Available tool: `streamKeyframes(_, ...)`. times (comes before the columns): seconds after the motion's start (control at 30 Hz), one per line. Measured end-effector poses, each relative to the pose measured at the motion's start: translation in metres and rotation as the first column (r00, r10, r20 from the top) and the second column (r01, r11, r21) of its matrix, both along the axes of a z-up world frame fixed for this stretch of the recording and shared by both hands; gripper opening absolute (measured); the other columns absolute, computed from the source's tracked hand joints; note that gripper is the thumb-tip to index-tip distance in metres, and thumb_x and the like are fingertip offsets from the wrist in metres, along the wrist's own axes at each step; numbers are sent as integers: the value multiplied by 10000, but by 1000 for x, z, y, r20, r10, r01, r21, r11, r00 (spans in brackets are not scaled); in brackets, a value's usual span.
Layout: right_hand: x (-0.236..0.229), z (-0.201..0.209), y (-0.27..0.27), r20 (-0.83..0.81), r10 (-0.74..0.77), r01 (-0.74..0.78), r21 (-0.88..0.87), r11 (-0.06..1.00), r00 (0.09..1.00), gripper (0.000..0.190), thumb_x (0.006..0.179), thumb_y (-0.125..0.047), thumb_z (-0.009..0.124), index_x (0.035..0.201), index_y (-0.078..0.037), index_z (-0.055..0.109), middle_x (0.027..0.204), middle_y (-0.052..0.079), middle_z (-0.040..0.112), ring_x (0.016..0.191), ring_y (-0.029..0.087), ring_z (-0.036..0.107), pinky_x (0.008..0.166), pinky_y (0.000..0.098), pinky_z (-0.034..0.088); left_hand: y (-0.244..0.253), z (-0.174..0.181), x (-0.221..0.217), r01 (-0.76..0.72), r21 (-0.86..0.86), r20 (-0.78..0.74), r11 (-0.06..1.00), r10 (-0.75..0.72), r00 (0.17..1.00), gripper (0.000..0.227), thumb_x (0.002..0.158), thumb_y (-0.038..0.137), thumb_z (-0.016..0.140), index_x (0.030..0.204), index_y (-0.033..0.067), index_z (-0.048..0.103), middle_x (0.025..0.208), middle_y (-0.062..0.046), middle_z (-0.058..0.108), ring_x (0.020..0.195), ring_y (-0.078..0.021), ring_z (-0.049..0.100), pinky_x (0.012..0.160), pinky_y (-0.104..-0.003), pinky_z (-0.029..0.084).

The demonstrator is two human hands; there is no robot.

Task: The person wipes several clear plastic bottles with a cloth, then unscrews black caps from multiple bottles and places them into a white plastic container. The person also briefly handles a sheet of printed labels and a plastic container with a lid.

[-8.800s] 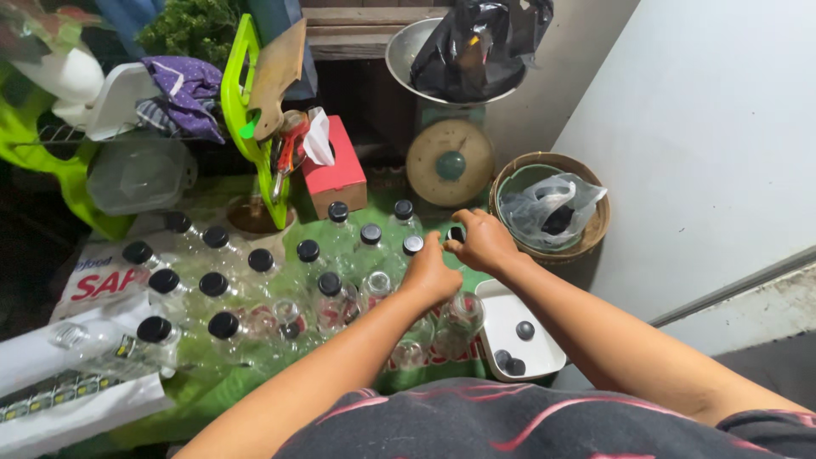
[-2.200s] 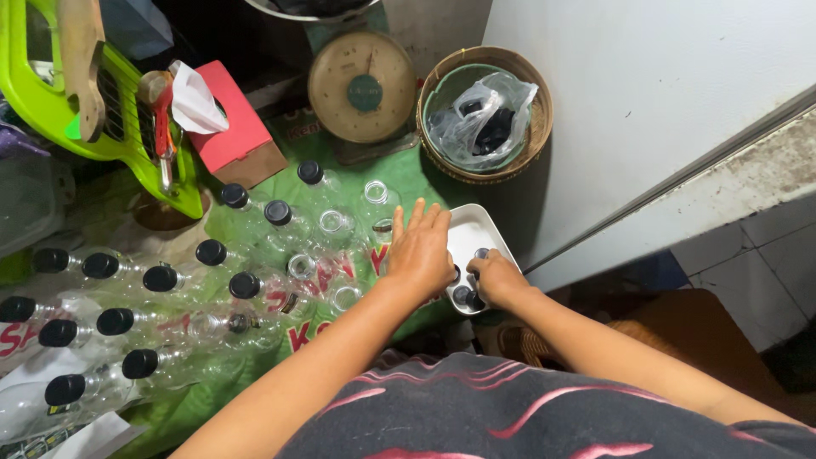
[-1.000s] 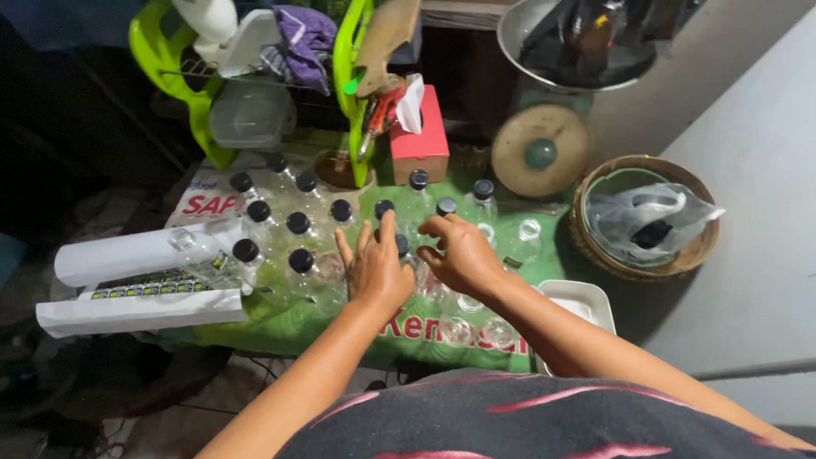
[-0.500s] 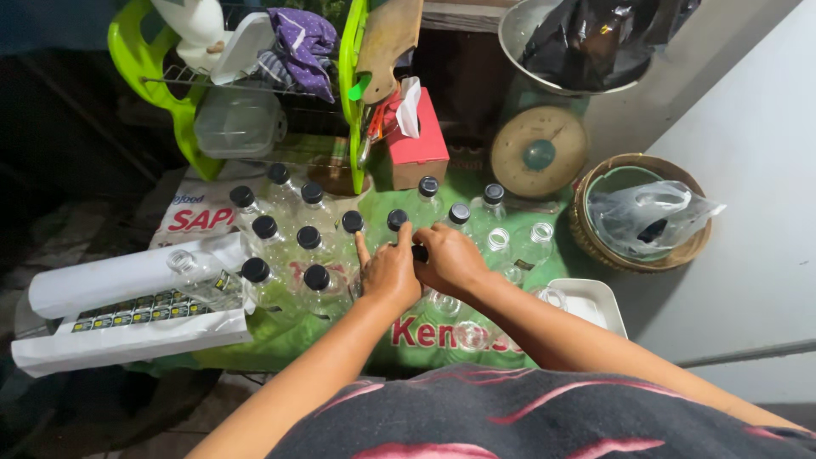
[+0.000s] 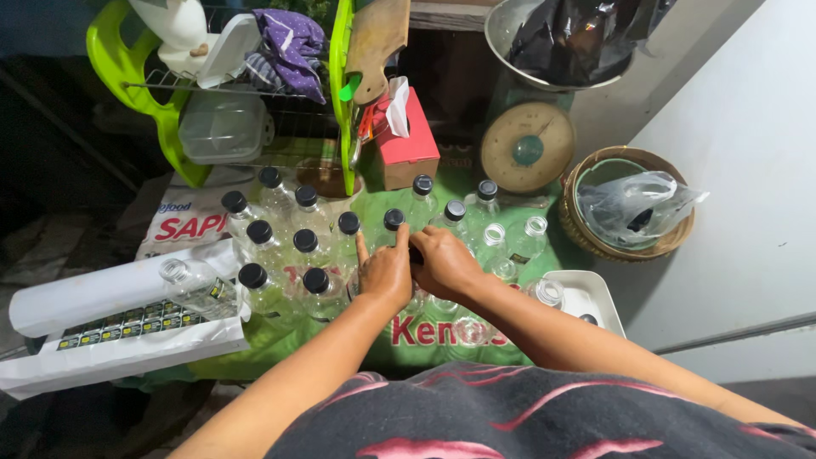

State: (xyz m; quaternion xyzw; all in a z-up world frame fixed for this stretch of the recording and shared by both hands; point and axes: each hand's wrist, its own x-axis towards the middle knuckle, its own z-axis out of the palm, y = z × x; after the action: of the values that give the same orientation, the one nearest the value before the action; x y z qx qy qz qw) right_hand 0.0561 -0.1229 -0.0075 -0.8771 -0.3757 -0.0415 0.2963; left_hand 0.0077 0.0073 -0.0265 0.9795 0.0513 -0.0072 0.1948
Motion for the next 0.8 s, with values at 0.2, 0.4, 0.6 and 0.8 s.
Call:
streamKeyframes(0.2,2,3,-2,-14,55,-56,-60,997,998,309,714,-100,776,995,-21,673,971,192,655,964,427,615,835,495,519,1,-4,3,-7,1,-22,1000,7,1000,727,896,51,570,1554,104,263,993,-172,735,1088,-340,666,1253,-592,34)
streamKeyframes(0.4,6,6,-4,-24,140,-142,-168,976,990,344,688,-1,705,1025,-35,651,1031,154,653,962,410,580,846,478,496,2,-7,1,-23,-16,2,1000,23,1000,807,851,40,603,1563,78,225,1008,-178,734,1111,-344,652,1245,-570,26)
streamKeyframes(0.6,11,13,-10,-26,208,-209,-124,970,978,410,686,100,596,1063,-47,663,1018,134,659,936,391,575,835,442,506,2,-6,2,-62,-56,-25,997,60,998,817,844,38,609,1572,90,240,1047,-195,725,1137,-342,656,1262,-547,26)
streamKeyframes(0.8,17,26,-16,-7,193,-193,-18,981,981,423,724,117,580,1093,-65,678,1043,134,680,972,381,616,853,445,515,2,8,-1,-63,-74,-32,995,61,998,889,777,33,668,1559,110,253,1040,-196,720,1147,-349,646,1259,-539,34)
